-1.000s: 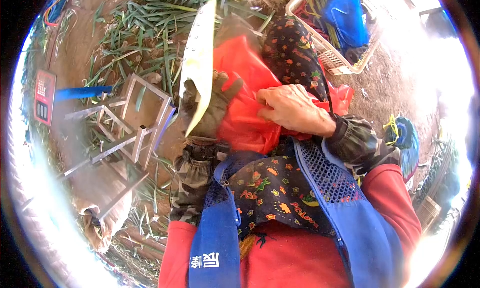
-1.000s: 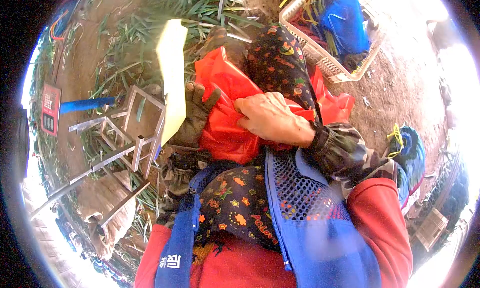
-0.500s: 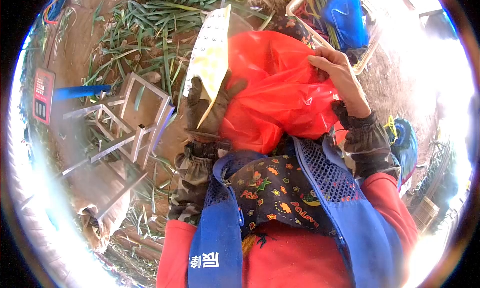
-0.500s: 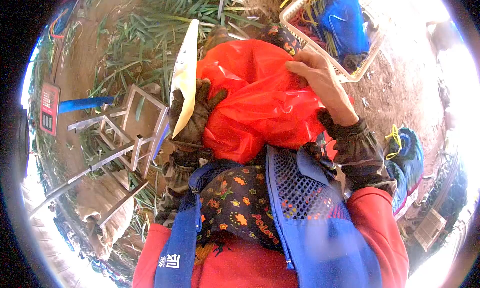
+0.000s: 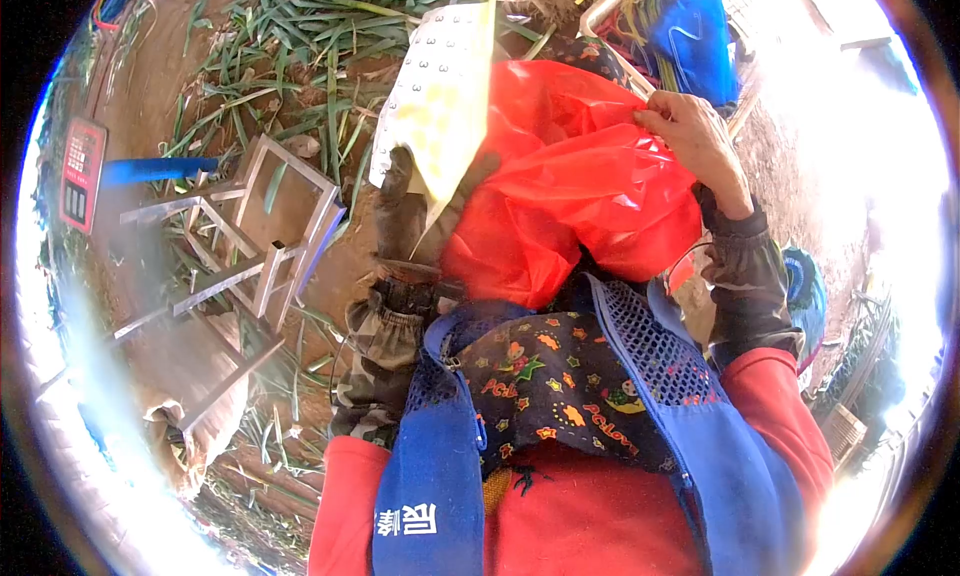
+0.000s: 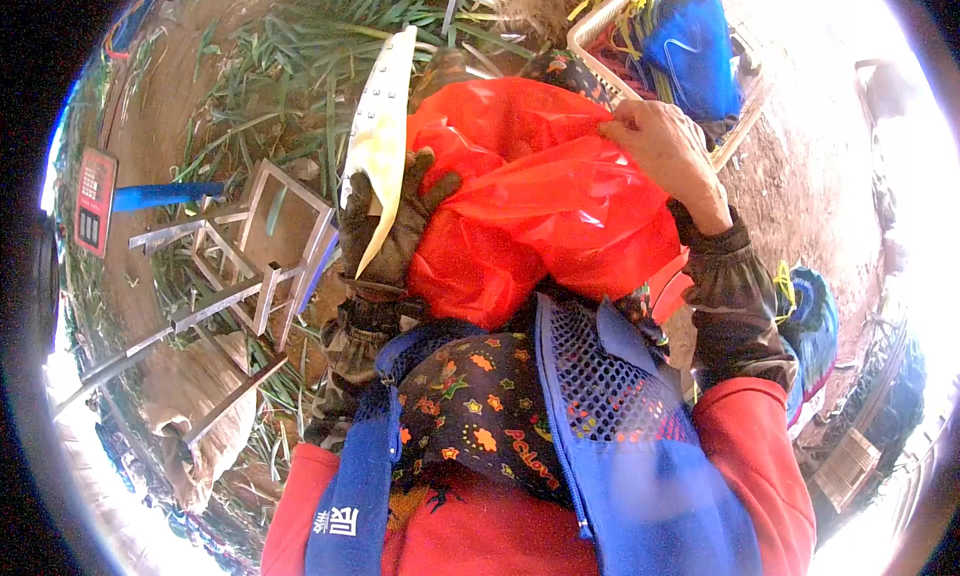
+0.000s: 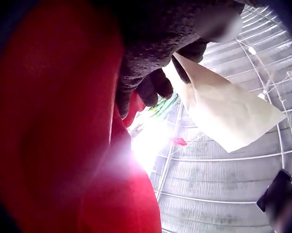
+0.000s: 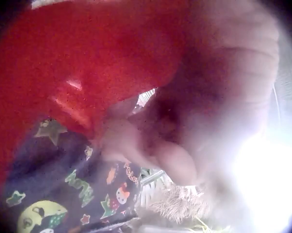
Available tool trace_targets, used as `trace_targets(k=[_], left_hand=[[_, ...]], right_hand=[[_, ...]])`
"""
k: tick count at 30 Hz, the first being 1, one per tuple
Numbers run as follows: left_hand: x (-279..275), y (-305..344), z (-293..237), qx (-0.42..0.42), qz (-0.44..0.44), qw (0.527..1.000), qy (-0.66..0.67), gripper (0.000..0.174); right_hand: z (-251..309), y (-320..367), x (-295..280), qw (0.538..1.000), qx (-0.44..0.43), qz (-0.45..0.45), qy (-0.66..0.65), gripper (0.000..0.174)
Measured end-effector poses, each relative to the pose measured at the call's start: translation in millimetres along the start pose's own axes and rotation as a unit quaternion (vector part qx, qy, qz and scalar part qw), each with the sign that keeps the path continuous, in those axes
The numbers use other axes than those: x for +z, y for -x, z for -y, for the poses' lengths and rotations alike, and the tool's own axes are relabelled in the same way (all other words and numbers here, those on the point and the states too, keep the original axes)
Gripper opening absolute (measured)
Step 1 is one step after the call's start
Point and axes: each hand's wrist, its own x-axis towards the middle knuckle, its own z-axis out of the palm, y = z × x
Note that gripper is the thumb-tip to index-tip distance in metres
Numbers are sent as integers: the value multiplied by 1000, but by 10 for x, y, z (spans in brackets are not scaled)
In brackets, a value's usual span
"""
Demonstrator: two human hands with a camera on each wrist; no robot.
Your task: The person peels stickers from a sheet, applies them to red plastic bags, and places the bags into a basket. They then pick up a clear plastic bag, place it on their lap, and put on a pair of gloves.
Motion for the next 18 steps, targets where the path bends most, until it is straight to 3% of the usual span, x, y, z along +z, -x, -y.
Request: trace_targets(k=[5, 8, 11, 14, 16, 18], left_hand=[[247, 99, 11, 8, -48, 995, -88, 43], [385, 172, -4, -17, -29, 996, -82, 34], [220, 148, 91, -6, -26, 997, -67, 34], [347, 188, 58, -23, 28, 999, -21, 36], [447, 212, 30, -62, 30, 997, 26, 38], [528, 229, 3, -73, 4, 997, 2, 40]], right_hand=[[-5, -68, -59, 999, 6, 22, 24, 31], [15, -68, -102, 998, -14, -53, 16, 26], [275, -38, -278, 976, -89, -201, -11, 21], [836, 89, -412, 950, -198, -232, -62, 19], [1031, 77, -306, 928, -319, -191, -22, 20], [1213, 38, -131, 936, -330, -123, -23, 21]])
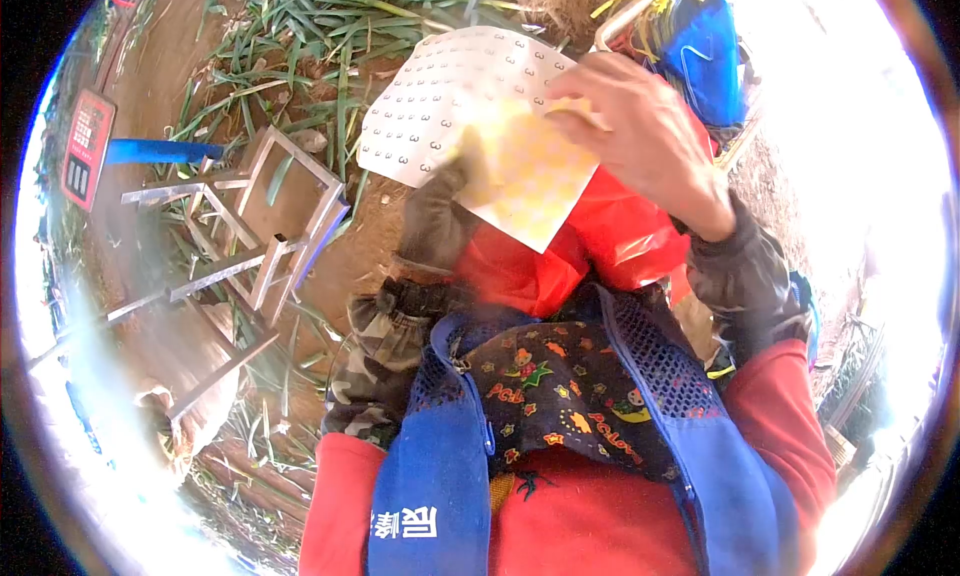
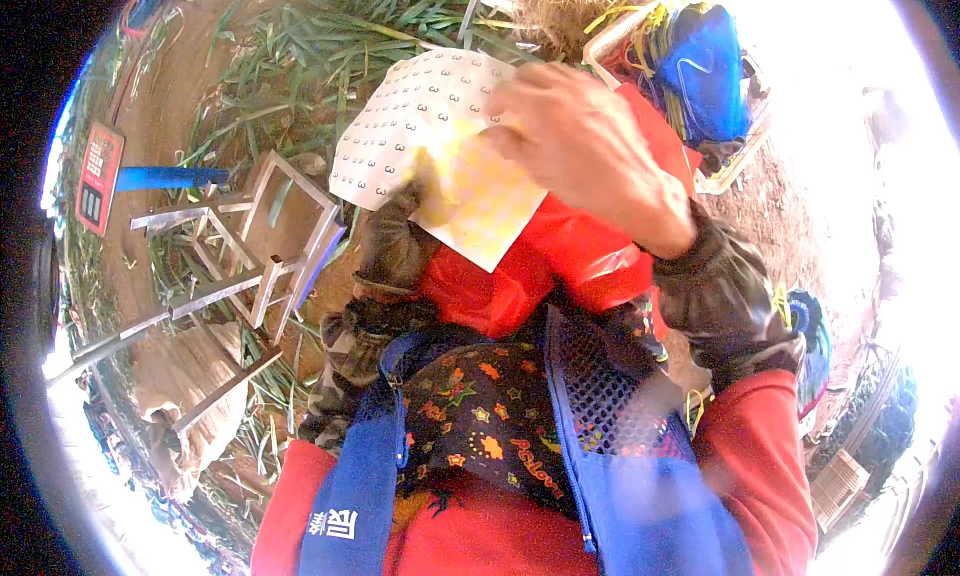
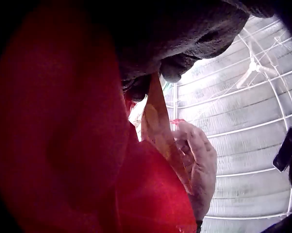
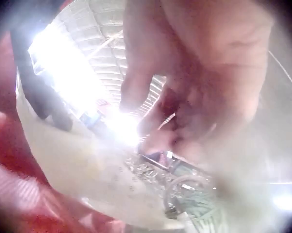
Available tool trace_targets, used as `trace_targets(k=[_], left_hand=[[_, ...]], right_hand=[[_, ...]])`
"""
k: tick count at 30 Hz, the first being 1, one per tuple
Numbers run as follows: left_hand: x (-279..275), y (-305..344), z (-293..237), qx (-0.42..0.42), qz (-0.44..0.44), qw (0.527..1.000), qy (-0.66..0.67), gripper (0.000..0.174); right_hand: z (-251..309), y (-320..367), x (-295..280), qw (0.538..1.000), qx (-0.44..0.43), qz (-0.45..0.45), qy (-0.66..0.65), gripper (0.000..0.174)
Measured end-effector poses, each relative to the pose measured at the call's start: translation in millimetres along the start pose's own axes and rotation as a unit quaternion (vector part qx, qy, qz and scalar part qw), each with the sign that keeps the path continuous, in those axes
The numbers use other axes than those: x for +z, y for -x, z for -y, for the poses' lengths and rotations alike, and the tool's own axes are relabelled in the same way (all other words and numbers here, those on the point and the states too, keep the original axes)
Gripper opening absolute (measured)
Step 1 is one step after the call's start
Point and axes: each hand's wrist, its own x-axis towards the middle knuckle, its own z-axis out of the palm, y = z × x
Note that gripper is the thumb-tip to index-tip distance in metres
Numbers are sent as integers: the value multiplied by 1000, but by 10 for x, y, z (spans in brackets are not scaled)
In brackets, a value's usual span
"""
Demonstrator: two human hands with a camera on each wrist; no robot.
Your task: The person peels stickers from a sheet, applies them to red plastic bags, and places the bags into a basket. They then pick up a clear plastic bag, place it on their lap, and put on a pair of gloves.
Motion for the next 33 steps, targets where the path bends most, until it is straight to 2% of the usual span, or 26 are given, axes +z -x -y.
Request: trace_targets(k=[2, 5, 8, 9, 11, 17, 19, 21, 22, 26, 30, 33], left_hand=[[60, 18, -14, 16, -60, 994, -95, 43], [71, 58, -36, 6, -6, 999, -37, 49], [-140, -3, -32, 4, 30, 998, -52, 54], [-161, -11, -6, 6, 25, 998, -59, 54], [-192, -26, 19, 8, 17, 997, -73, 53], [-40, 45, -63, -77, 83, 993, -18, 52], [-51, 74, -20, -33, 136, 990, -15, 45], [-102, 64, 28, -3, 135, 990, -24, 45], [-182, 39, 56, 4, 108, 993, -35, 48], [-492, 34, 151, 27, 68, 997, -34, 35], [-205, 75, 52, -4, 50, 996, -73, 35], [-196, 59, 20, 13, 41, 987, -152, 40]], right_hand=[[-27, -84, 306, 999, -12, 30, -4, 22], [-116, -196, 628, 999, -14, 30, -15, 24], [-81, -170, 755, 996, 54, 52, -46, 26], [-72, -146, 803, 997, 46, 18, -51, 27], [-55, -100, 785, 993, 79, 15, -84, 27], [-81, -42, 772, 986, 81, -16, -148, 24], [-81, -21, 785, 980, 83, -19, -178, 22], [-55, -6, 764, 974, 91, -18, -209, 20], [-46, -1, 742, 973, 89, -22, -213, 19], [-57, -16, 693, 970, 81, -22, -228, 15], [-99, 5, 729, 958, 117, -14, -260, 14], [-88, -30, 700, 968, 123, -29, -215, 14]])
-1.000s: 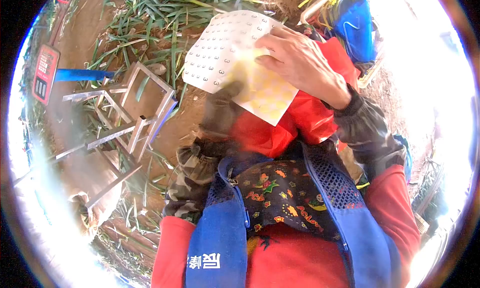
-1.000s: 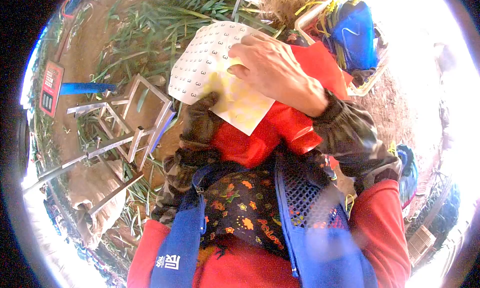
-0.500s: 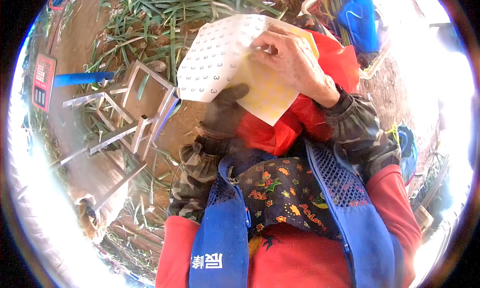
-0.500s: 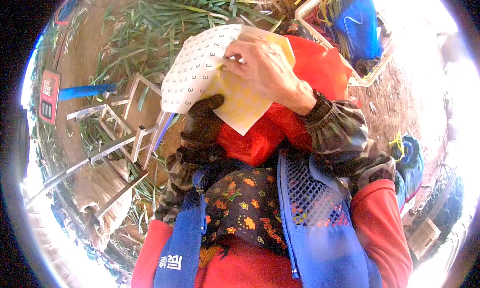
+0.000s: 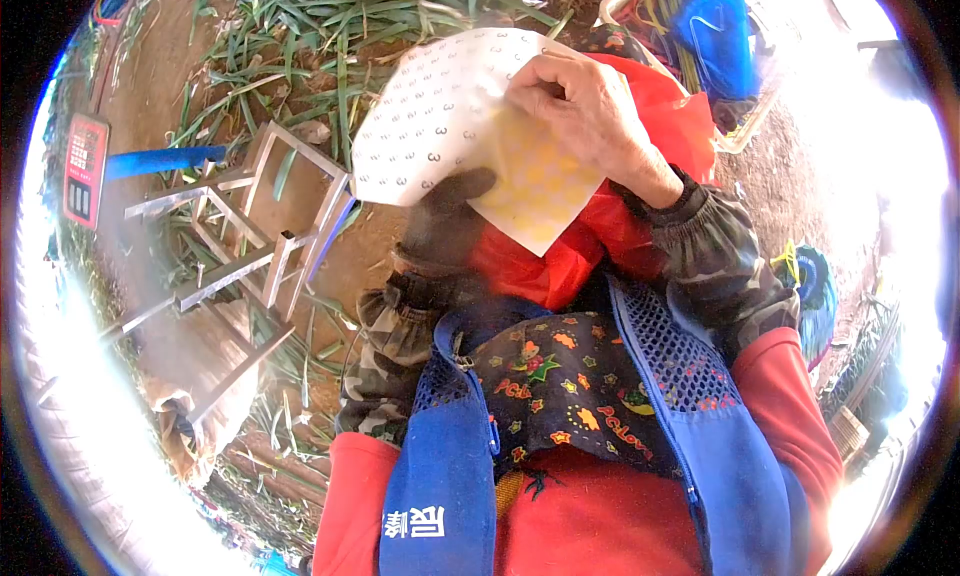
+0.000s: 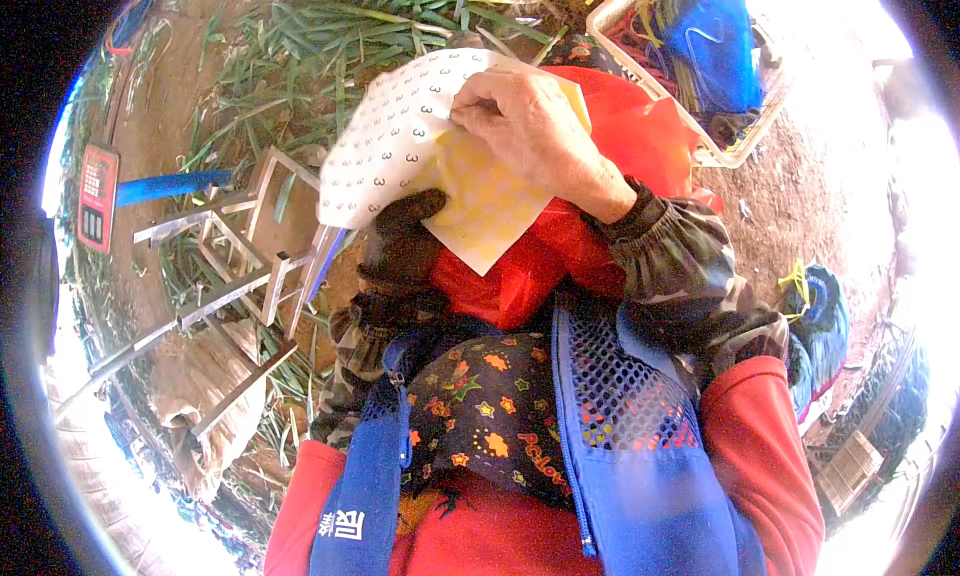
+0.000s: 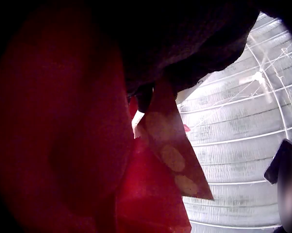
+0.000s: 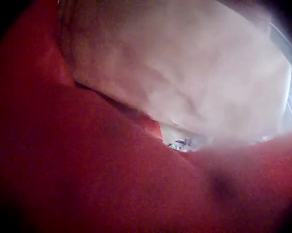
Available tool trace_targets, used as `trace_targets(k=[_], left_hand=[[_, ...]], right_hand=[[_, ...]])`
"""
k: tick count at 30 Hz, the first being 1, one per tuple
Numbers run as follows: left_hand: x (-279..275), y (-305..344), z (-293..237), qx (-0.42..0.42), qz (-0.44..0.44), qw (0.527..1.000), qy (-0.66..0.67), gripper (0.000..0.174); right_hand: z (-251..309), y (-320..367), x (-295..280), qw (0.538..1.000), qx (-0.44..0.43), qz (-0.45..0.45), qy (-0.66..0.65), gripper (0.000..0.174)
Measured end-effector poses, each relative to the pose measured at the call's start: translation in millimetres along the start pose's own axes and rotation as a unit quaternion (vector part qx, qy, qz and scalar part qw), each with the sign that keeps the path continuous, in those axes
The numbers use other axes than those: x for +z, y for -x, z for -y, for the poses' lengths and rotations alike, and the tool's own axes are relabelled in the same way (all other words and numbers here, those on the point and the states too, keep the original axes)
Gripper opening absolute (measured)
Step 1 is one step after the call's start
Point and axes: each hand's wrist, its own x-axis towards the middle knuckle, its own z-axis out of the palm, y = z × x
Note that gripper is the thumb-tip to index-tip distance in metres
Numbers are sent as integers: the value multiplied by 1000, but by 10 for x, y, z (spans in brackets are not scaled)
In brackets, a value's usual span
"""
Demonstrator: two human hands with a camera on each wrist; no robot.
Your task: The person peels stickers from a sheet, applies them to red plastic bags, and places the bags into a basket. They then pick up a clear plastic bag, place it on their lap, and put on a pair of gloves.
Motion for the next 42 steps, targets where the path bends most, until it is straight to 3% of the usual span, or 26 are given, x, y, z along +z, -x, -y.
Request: trace_targets(k=[4, 6, 8, 11, 16, 19, 22, 28, 32, 42], left_hand=[[44, -32, -60, -6, -52, 997, -62, 49], [97, -25, -89, -20, -62, 997, -35, 52], [229, -5, -167, -44, -25, 994, 96, 54], [148, -16, -110, -30, -52, 998, -2, 57], [169, 8, -156, -40, -32, 999, -15, 58], [103, -10, -87, -9, 23, 1000, -2, 58], [76, -22, -95, -20, 3, 1000, -21, 58], [-128, -32, 81, 29, -29, 995, -95, 22], [-216, -20, 112, 83, -79, 930, -350, 20], [-103, -58, 17, 175, -49, 854, -487, 21]], right_hand=[[19, 17, -10, 1000, -2, 6, 11, 15], [63, 45, -20, 1000, -6, 20, -3, 16], [96, 51, 18, 1000, 1, 11, 24, 16], [95, 43, 24, 1000, 3, -1, 24, 17], [17, 36, 15, 1000, -4, -7, -13, 20], [1, 43, 2, 1000, 8, -1, -10, 18], [-5, 52, 10, 999, 40, 12, -22, 15], [-148, -1, -7, 987, 90, 56, -120, 16], [-184, -23, -34, 977, 116, 80, -160, 17], [-242, -13, 44, 984, 118, 33, -129, 25]])
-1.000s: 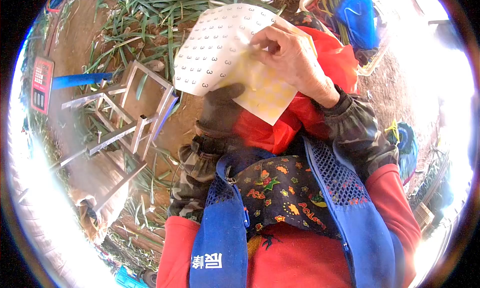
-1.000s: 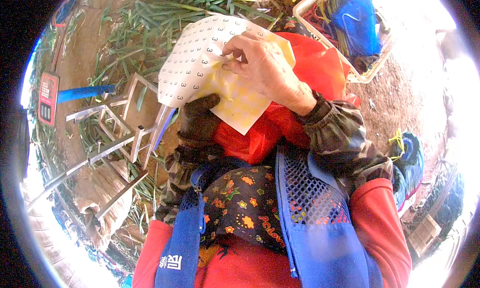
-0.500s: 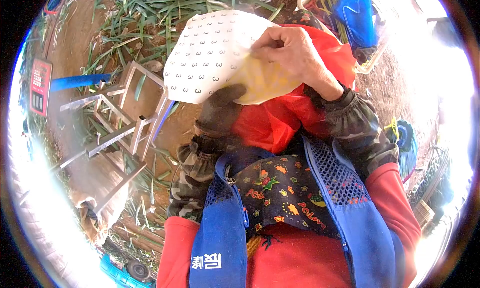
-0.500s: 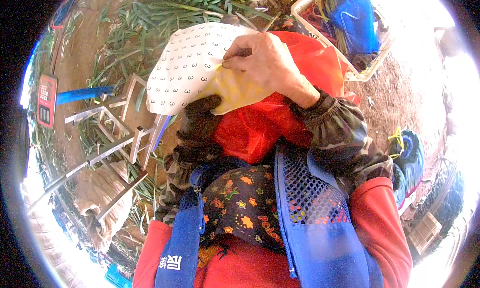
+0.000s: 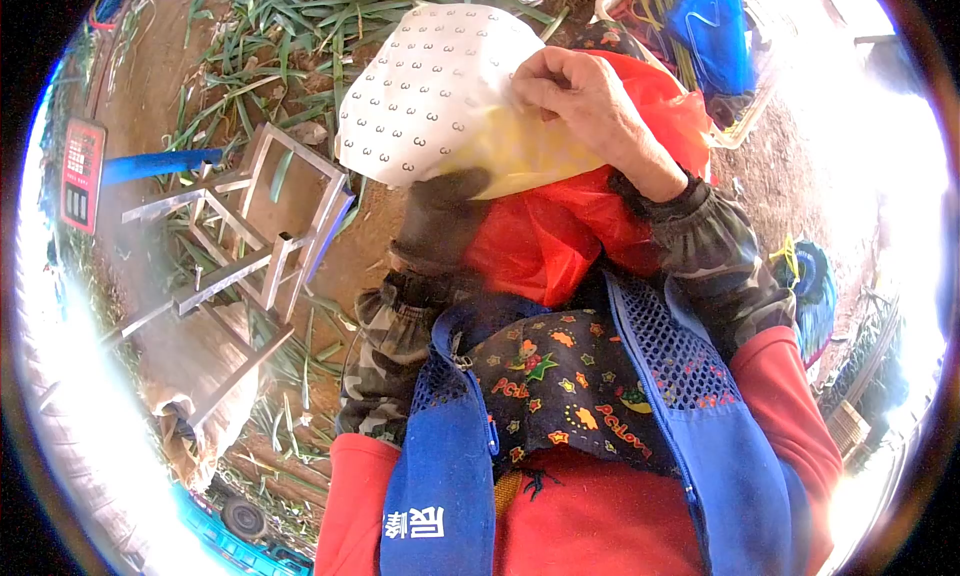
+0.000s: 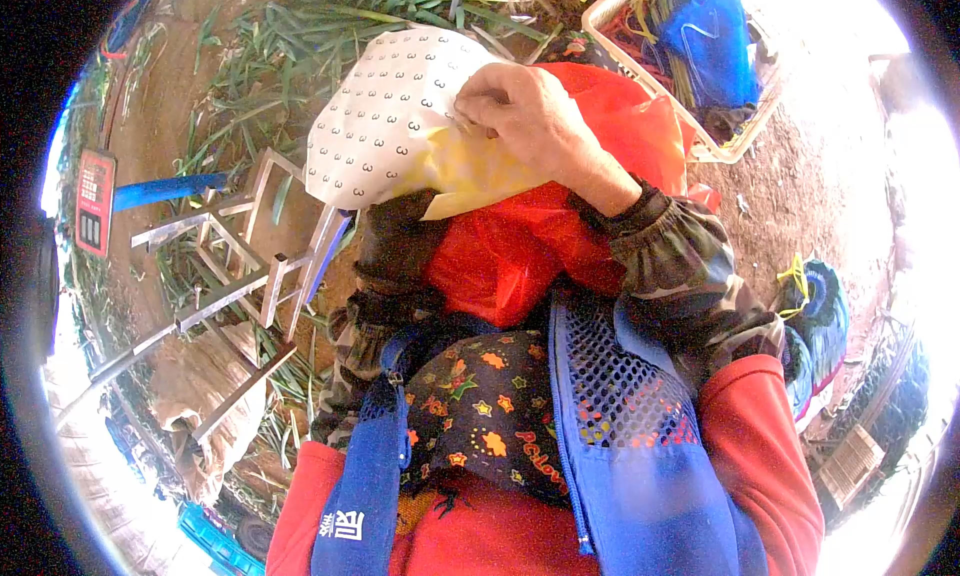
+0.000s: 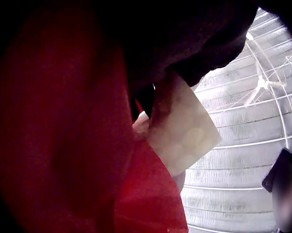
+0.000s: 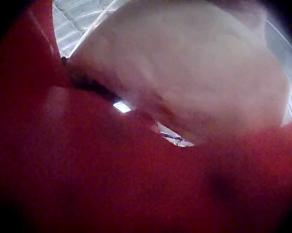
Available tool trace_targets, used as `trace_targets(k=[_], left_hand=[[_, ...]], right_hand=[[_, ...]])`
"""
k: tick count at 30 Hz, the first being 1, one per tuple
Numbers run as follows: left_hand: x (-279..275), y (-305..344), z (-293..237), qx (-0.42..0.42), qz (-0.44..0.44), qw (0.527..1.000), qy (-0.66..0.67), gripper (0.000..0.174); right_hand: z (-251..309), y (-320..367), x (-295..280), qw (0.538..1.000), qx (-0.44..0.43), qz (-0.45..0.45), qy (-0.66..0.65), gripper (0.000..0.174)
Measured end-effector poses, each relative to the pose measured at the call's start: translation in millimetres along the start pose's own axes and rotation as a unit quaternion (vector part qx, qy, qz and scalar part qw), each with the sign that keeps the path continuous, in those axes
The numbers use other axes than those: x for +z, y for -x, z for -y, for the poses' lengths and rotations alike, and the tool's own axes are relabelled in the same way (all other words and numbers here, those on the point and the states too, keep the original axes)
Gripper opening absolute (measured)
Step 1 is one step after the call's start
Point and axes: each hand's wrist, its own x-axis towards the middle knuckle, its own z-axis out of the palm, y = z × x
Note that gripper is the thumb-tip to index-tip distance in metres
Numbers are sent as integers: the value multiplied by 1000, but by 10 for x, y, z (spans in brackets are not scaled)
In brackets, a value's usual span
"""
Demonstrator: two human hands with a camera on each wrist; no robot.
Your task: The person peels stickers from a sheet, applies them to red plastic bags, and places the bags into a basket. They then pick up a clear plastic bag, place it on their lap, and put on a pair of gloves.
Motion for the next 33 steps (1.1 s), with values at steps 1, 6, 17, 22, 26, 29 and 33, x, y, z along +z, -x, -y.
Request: trace_targets(k=[1, 6, 17, 22, 26, 29, 33], left_hand=[[-6, -12, -20, 19, 1, 999, -28, 21], [-23, -21, 234, -81, 17, 982, 168, 26], [-59, -58, -104, -144, 117, 716, 673, 48], [-16, -101, -196, -207, 86, 612, 758, 42], [-4, -41, -111, -205, 23, 754, 624, 46], [-8, -43, -146, -232, 1, 734, 638, 51], [21, -159, 76, -74, 91, 694, 710, 50]], right_hand=[[2, 5, -3, 1000, -18, -1, 21, 24], [256, 213, -82, 983, -89, -14, 163, 27], [414, 519, -232, 906, -306, 46, 288, 50], [136, 206, -630, 971, -95, -136, 174, 49], [209, 134, -674, 984, 81, 116, -110, 37], [145, 170, -490, 943, 125, 165, -262, 34], [123, -4, -739, 974, -12, -70, -215, 27]])
